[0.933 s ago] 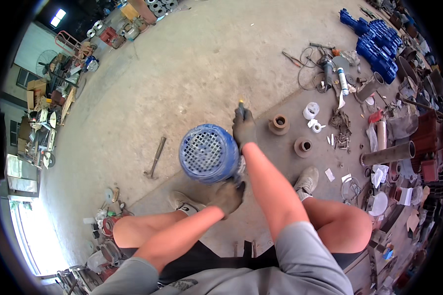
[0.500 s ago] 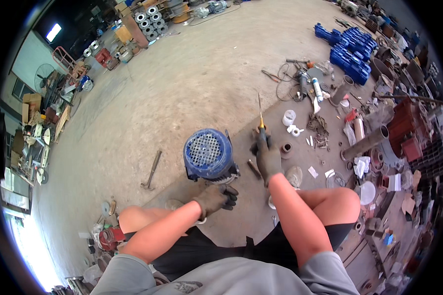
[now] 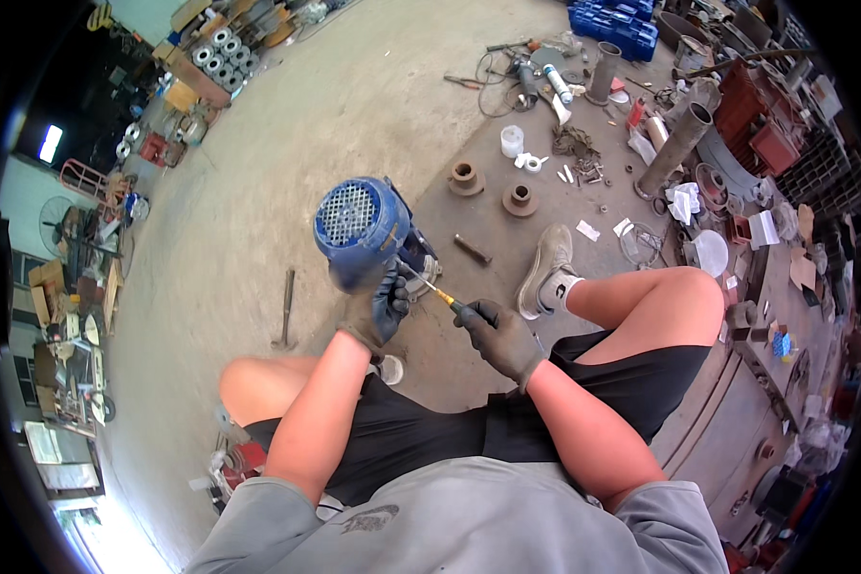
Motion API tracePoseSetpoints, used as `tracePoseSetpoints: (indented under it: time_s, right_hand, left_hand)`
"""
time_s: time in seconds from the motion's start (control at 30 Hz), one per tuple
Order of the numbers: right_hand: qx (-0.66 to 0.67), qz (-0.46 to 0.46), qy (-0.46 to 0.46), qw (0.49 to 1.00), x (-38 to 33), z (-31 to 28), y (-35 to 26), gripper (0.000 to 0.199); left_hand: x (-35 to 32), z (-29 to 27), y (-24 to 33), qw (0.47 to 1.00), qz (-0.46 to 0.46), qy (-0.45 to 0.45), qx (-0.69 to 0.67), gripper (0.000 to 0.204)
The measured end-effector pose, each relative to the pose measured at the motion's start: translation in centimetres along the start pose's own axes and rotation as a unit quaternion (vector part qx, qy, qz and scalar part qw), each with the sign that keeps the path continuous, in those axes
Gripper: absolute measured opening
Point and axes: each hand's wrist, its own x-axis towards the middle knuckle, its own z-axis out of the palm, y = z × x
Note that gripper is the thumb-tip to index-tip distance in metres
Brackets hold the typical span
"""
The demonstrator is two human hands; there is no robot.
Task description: The person sits on the floor of a workshop and uses a screwdriver to remove screws from the end cover of a blue electric motor. After removing the screws, the person detaches the cover to expose the internal fan and rotor assembly.
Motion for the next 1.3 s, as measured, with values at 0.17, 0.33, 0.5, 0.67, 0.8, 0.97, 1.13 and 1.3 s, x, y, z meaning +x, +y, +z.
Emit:
tracePoseSetpoints:
  time_s: [0.17, 0.33, 0.5, 0.67, 0.8, 0.97, 1.13, 1.3]
  right_hand:
    - [-0.085, -0.030, 0.032, 0.995, 0.1, -1.0, 0.3, 0.039]
    - [-0.133, -0.038, 0.047, 0.989, 0.7, -1.0, 0.8, 0.043]
    - [-0.129, -0.029, 0.026, 0.991, 0.1, -0.7, 0.0, 0.043]
    - [-0.141, -0.040, 0.021, 0.989, 0.2, -0.3, -0.2, 0.043]
    - [-0.133, -0.041, 0.022, 0.990, 0.7, -0.3, 0.3, 0.043]
    - [-0.144, -0.066, 0.042, 0.987, 1.4, -0.5, 1.0, 0.043]
    - [-0.146, -0.083, 0.058, 0.984, 2.4, -0.5, 0.9, 0.044]
    - [-0.014, -0.006, 0.017, 1.000, 3.1, 1.7, 0.5, 0.047]
  left_hand:
    - [-0.8, 3.3, 1.2, 0.999, 0.032, 0.032, -0.014, 0.012]
    - [-1.3, 2.5, 1.3, 0.999, 0.025, 0.026, 0.020, 0.015]
    - [-1.4, 1.1, 1.3, 1.000, 0.002, 0.002, -0.009, 0.015]
    - [-0.9, -0.1, 0.9, 1.000, 0.023, 0.000, -0.016, 0.018]
    - [-0.9, 0.0, 1.3, 0.996, 0.018, -0.043, -0.073, 0.021]
    - [-0.8, -0.2, 1.6, 0.996, 0.018, -0.056, -0.070, 0.019]
    - [-0.1, -0.9, 1.3, 0.997, 0.046, -0.002, -0.056, 0.016]
    - [0.8, -2.7, 1.3, 0.990, 0.108, 0.077, -0.043, 0.013]
